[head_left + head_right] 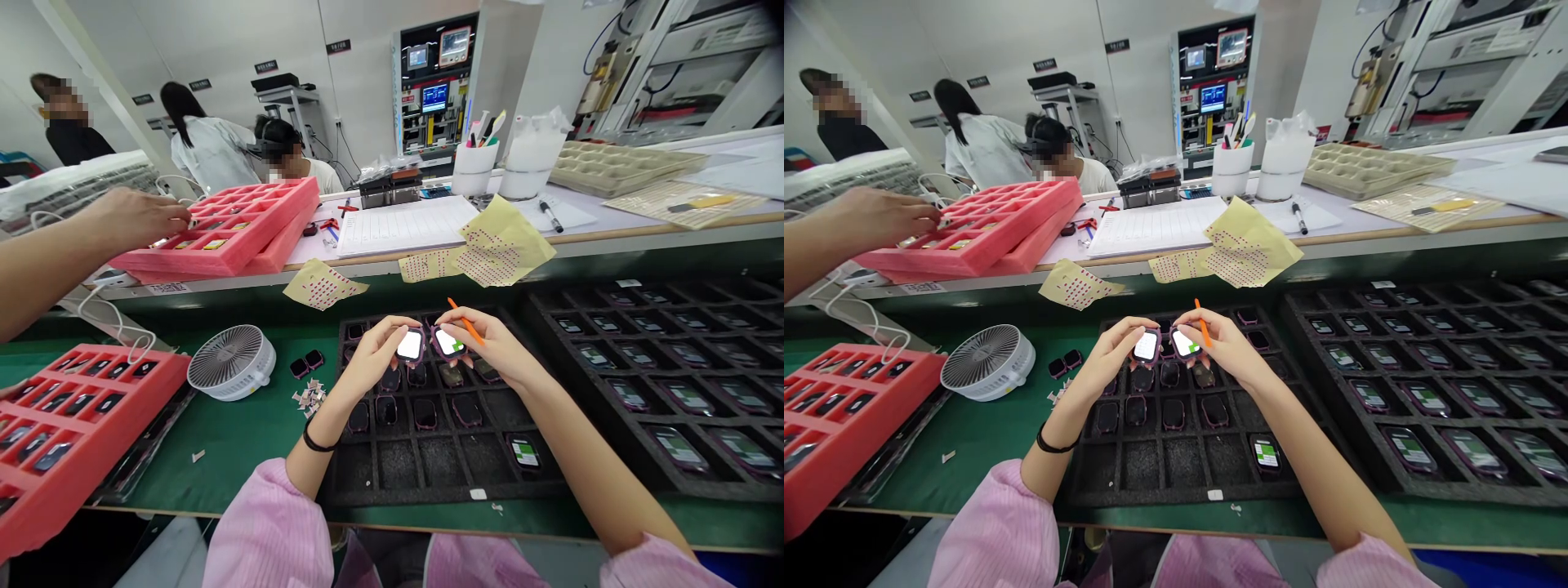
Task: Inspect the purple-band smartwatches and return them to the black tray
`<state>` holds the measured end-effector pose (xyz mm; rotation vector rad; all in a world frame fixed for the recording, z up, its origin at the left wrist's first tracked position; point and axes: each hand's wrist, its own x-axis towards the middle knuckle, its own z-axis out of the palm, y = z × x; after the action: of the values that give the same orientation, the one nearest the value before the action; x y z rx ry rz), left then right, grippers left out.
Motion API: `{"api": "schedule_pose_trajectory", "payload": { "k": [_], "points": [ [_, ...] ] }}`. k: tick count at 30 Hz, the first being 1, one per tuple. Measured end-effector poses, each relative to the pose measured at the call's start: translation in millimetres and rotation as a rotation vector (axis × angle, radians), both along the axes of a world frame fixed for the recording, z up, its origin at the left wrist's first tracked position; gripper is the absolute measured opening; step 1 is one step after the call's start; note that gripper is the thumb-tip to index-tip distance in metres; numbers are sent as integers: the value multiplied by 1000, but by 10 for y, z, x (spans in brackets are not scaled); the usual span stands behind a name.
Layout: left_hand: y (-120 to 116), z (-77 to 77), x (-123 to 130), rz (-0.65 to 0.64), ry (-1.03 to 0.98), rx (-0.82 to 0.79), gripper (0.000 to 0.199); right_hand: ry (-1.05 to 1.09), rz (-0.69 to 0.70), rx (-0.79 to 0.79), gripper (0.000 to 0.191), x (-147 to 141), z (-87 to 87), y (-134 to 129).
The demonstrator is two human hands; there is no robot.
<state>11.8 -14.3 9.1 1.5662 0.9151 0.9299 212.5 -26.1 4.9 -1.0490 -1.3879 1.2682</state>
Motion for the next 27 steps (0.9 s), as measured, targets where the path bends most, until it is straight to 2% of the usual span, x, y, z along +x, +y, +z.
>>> {"api": "schedule_pose_trajectory", "payload": {
  "k": [5,9,18,27],
  "points": [
    [26,-44,-8,-64,-27,30,39,-36,81,35,40,41,-29,18],
    [3,-40,-3,-62,-47,5,47,-11,104,35,47,46,-38,25],
    [1,1,-2,-7,-2,23,30,-19,2,18,38,30,-26,27],
    [-3,-8,7,14,-4,30,30,1,-68,0,36,5,13,5]
  ]
}}
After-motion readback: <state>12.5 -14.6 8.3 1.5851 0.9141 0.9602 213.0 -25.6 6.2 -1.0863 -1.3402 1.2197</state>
